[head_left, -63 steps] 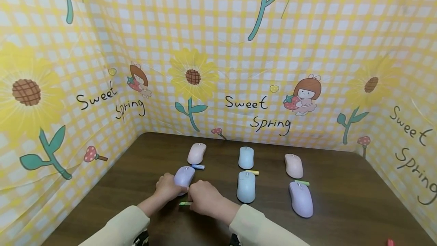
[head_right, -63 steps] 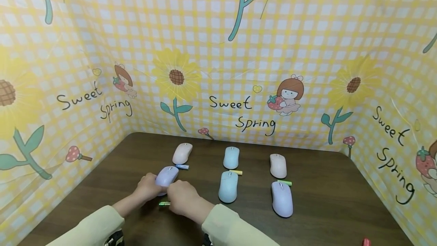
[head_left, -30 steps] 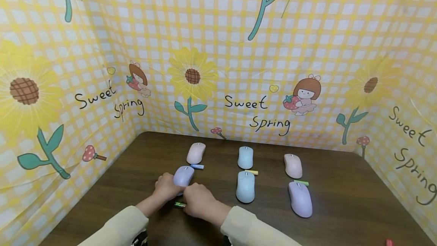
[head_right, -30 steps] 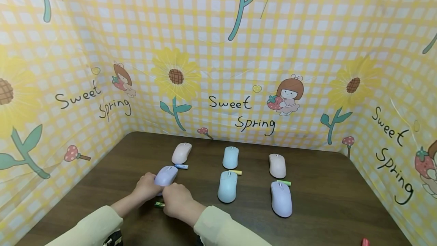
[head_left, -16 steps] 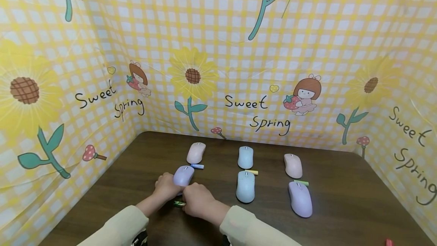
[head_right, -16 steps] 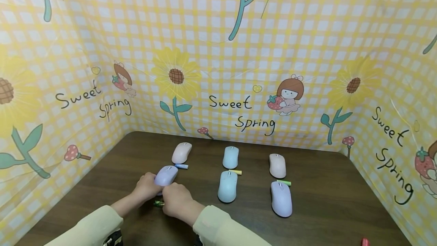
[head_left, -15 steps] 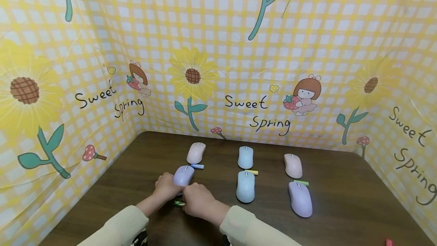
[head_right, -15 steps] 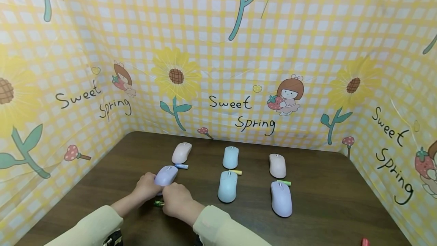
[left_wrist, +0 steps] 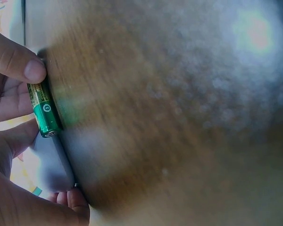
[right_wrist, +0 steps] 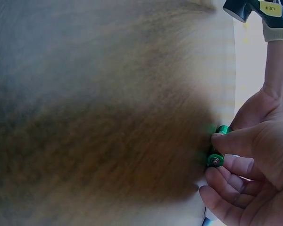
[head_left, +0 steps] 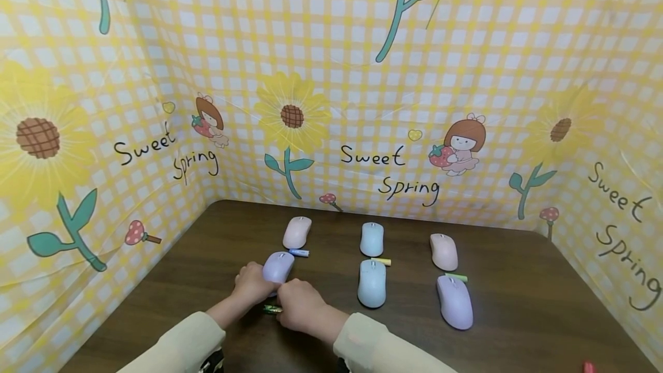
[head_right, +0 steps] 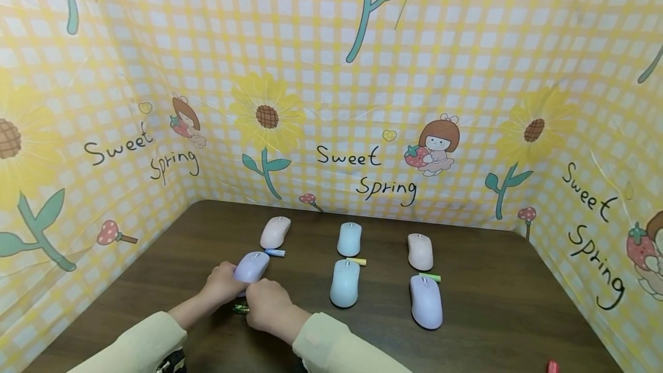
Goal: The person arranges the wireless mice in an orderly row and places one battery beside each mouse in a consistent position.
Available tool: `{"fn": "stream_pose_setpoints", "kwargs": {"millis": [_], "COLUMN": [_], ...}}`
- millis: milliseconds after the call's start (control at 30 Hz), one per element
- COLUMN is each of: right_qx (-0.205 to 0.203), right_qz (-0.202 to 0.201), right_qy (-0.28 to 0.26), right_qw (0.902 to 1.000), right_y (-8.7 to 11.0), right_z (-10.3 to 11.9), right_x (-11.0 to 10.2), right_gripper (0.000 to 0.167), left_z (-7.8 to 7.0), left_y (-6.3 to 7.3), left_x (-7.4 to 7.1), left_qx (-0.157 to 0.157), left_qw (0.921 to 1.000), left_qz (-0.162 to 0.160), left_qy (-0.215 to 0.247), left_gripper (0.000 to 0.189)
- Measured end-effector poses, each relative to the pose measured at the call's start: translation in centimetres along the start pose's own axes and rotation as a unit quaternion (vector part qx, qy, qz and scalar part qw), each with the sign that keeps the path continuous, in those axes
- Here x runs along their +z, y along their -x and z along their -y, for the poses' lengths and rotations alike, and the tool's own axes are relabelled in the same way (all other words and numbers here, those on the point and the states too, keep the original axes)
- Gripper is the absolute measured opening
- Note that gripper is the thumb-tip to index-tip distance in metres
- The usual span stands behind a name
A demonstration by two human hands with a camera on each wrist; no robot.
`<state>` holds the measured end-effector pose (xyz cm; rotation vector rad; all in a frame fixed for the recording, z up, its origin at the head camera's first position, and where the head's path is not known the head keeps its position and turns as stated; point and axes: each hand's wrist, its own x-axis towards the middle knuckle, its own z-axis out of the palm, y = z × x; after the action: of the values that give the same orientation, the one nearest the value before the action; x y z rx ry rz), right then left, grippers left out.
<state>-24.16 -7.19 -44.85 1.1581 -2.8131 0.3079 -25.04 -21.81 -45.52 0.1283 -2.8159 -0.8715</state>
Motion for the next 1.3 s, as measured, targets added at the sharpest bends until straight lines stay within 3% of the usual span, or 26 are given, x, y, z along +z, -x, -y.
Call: {"fn": "stream_pose_setpoints", "kwargs": {"millis": [800,1100,1300], "right_qx": [0.006,0.011,0.024], "right_qz": [0.004,0.027,0.022], "right_qy": [0.003,-0.03,-0.05], "right_qw": [1.0,0.9991,0.9982], "right_y": [0.4,1.0,1.9], "right_z": [-0.3,-1.2,-2.0], "right_x": [-0.5,-1.6,-3.1], "right_gripper": [0.031,0.014,0.015], "left_z": [-0.2,-0.3,-0.3], "left_y": [-0.1,-0.1,-0.1], "left_x": [-0.2,-0.2,-0.2], "left_qx": [-0.013,-0.027,-0.043], "left_qw": [0.9998,0.9994,0.9986], "left_qz": [0.011,0.019,0.024], "left_qy": [0.006,0.013,0.018], "left_gripper": [0.049,0.056,0.06]}}
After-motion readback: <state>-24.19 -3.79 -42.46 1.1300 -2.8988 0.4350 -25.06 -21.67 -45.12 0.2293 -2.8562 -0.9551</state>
